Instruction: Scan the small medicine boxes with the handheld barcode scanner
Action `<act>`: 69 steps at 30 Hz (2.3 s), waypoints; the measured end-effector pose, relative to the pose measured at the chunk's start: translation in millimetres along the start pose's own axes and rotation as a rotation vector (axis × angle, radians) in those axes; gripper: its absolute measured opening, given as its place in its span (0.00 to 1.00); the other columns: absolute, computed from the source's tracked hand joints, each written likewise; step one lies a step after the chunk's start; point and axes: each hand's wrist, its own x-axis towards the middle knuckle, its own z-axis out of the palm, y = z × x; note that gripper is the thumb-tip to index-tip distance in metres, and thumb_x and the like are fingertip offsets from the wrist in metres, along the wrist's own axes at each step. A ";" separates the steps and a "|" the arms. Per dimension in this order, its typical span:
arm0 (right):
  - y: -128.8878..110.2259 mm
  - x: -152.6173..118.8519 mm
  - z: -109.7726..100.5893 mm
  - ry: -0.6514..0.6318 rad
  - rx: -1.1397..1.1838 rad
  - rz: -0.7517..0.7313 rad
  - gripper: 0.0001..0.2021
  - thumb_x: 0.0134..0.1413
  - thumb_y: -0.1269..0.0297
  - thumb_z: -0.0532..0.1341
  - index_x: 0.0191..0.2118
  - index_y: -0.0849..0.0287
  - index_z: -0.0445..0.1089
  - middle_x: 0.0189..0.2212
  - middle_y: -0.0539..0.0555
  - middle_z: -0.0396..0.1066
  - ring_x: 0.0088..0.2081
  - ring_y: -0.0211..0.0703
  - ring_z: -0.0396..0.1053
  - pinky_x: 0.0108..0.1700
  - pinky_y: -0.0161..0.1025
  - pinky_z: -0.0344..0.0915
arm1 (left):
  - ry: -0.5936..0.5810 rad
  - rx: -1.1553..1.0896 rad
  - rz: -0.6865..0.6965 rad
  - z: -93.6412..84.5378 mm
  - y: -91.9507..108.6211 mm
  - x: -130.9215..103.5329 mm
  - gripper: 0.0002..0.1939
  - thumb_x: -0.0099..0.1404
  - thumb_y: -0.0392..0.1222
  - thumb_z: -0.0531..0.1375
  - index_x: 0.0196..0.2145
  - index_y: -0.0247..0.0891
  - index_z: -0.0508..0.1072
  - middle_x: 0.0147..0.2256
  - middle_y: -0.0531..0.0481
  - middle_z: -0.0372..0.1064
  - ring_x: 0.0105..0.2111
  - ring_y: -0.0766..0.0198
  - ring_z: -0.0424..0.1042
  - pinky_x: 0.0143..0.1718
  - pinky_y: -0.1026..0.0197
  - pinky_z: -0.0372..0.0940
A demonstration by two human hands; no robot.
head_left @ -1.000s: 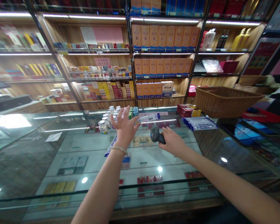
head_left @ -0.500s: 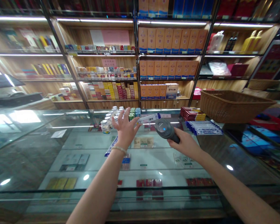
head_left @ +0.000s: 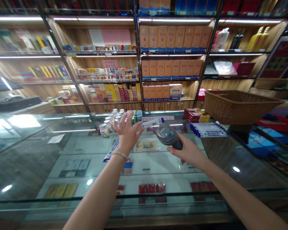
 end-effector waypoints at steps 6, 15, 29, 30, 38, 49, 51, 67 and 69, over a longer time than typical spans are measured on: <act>2.1 -0.3 2.3 -0.018 0.006 0.046 0.28 0.53 0.58 0.65 0.59 0.58 0.66 0.42 0.55 0.77 0.17 0.32 0.62 0.17 0.35 0.63 | 0.008 0.001 0.010 0.8 -1.0 0.1 0.12 0.63 0.49 0.70 0.45 0.52 0.81 0.72 0.47 0.56 0.71 0.39 0.52 0.69 0.26 0.28; -1.0 -0.9 2.6 -0.008 -0.067 0.076 0.18 0.56 0.60 0.63 0.52 0.56 0.69 0.34 0.50 0.76 0.15 0.33 0.63 0.17 0.34 0.61 | 0.026 0.006 0.020 1.7 -1.8 -0.4 0.11 0.63 0.51 0.70 0.44 0.52 0.81 0.71 0.47 0.57 0.71 0.39 0.53 0.68 0.25 0.31; 6.6 0.4 3.1 0.126 -0.295 -0.081 0.23 0.55 0.54 0.65 0.54 0.53 0.61 0.40 0.55 0.80 0.42 0.55 0.79 0.38 0.41 0.66 | -0.003 -0.018 0.001 -1.4 -0.6 1.0 0.12 0.64 0.50 0.70 0.45 0.53 0.81 0.72 0.48 0.56 0.71 0.39 0.52 0.69 0.26 0.29; 6.3 0.7 3.0 0.127 -0.363 -0.080 0.25 0.55 0.54 0.65 0.56 0.53 0.60 0.41 0.56 0.80 0.43 0.57 0.79 0.38 0.41 0.66 | 0.001 -0.021 0.002 -1.5 -0.6 1.0 0.12 0.64 0.50 0.70 0.45 0.53 0.81 0.72 0.48 0.56 0.71 0.39 0.52 0.69 0.26 0.29; -0.8 9.3 -1.5 0.009 -0.884 -0.121 0.29 0.60 0.53 0.58 0.63 0.59 0.58 0.41 0.61 0.82 0.40 0.61 0.81 0.36 0.43 0.64 | -0.007 -0.067 -0.030 -3.2 -1.5 1.2 0.10 0.65 0.50 0.68 0.44 0.52 0.81 0.71 0.48 0.57 0.71 0.39 0.52 0.69 0.26 0.29; 10.1 29.9 0.3 -0.095 -1.082 -0.230 0.28 0.62 0.54 0.56 0.65 0.61 0.59 0.46 0.64 0.81 0.45 0.59 0.80 0.40 0.43 0.68 | -0.025 -0.036 -0.016 -5.2 0.1 1.6 0.10 0.66 0.49 0.67 0.45 0.52 0.81 0.71 0.46 0.57 0.71 0.39 0.51 0.68 0.24 0.30; 11.1 31.1 2.6 -0.103 -1.084 -0.227 0.29 0.62 0.54 0.56 0.65 0.61 0.59 0.46 0.64 0.80 0.46 0.60 0.80 0.40 0.44 0.68 | -0.032 -0.028 -0.017 -4.8 0.1 1.7 0.10 0.66 0.49 0.68 0.45 0.51 0.81 0.71 0.46 0.57 0.71 0.39 0.52 0.68 0.23 0.31; 24.1 32.8 6.7 -0.103 -1.082 -0.286 0.28 0.62 0.54 0.57 0.64 0.61 0.61 0.50 0.64 0.76 0.51 0.58 0.74 0.41 0.45 0.70 | -0.050 -0.077 -0.001 -1.5 1.6 1.1 0.11 0.65 0.49 0.68 0.45 0.52 0.82 0.72 0.47 0.56 0.71 0.38 0.52 0.69 0.25 0.29; 24.8 32.1 7.3 -0.091 -1.084 -0.320 0.26 0.62 0.54 0.57 0.62 0.60 0.63 0.53 0.64 0.74 0.53 0.58 0.71 0.41 0.44 0.70 | -0.059 -0.069 -0.006 -2.1 2.5 1.2 0.11 0.65 0.49 0.68 0.46 0.52 0.82 0.72 0.46 0.56 0.71 0.38 0.52 0.69 0.23 0.29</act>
